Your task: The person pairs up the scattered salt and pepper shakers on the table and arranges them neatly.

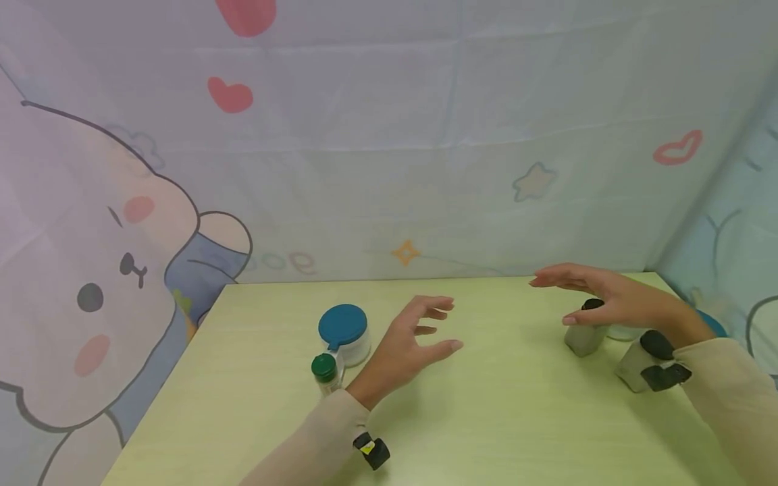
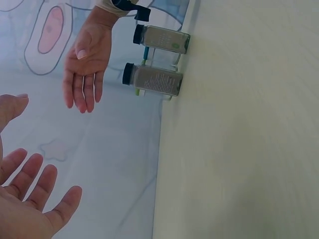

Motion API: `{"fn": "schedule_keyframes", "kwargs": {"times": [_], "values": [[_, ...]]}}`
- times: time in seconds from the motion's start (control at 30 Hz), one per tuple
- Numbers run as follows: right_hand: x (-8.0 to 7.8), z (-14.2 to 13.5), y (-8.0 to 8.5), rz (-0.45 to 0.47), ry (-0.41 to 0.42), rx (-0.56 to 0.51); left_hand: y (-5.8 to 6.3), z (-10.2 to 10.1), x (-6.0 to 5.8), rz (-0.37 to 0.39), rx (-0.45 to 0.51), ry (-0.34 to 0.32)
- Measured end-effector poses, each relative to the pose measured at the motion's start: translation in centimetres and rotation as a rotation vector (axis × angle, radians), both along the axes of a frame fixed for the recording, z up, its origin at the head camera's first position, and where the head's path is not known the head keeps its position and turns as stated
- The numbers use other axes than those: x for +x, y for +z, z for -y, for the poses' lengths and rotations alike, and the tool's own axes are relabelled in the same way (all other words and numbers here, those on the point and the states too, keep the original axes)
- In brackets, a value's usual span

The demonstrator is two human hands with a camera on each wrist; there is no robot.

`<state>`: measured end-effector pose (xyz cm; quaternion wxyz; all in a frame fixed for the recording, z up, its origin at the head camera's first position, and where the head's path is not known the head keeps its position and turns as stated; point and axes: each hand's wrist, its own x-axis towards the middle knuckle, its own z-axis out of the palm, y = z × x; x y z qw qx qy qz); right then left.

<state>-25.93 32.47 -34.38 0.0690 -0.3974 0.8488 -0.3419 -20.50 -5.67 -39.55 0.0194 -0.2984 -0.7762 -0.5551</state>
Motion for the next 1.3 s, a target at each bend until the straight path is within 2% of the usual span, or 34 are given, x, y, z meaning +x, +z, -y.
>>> {"fn": "schedule_keyframes", "kwargs": {"times": [0.2, 0.43, 0.6, 0.77, 1.07, 1.3], "values": [[0.1, -1.7, -0.2, 0.005, -0.015, -0.018, -0.6, -0.9, -0.3, 0.006, 0.017, -0.024], [0.2, -3.2, -0.4, 0.05, -0.065, -0.045, -0.8, -1.8, -0.3, 0.011, 0.029, -0.019], [0.1, -4.4, -0.6, 0.089, -0.052, -0.097, -1.1, -2.4, -0.5, 0.013, 0.03, -0.018], [-0.3, -5.6, -1.0, 0.083, -0.018, -0.147, -1.5, -2.9, -0.7, 0.0, 0.016, -0.033], [-0.8, -7.6, -1.7, 0.117, -0.089, -0.115, -2.0, -4.4, -0.9, -0.028, 0.007, -0.071], [-0.4, -8.8, -1.8, 0.081, -0.12, -0.107, -2.4, -5.6, -1.1, -0.038, 0.001, -0.09]]}}
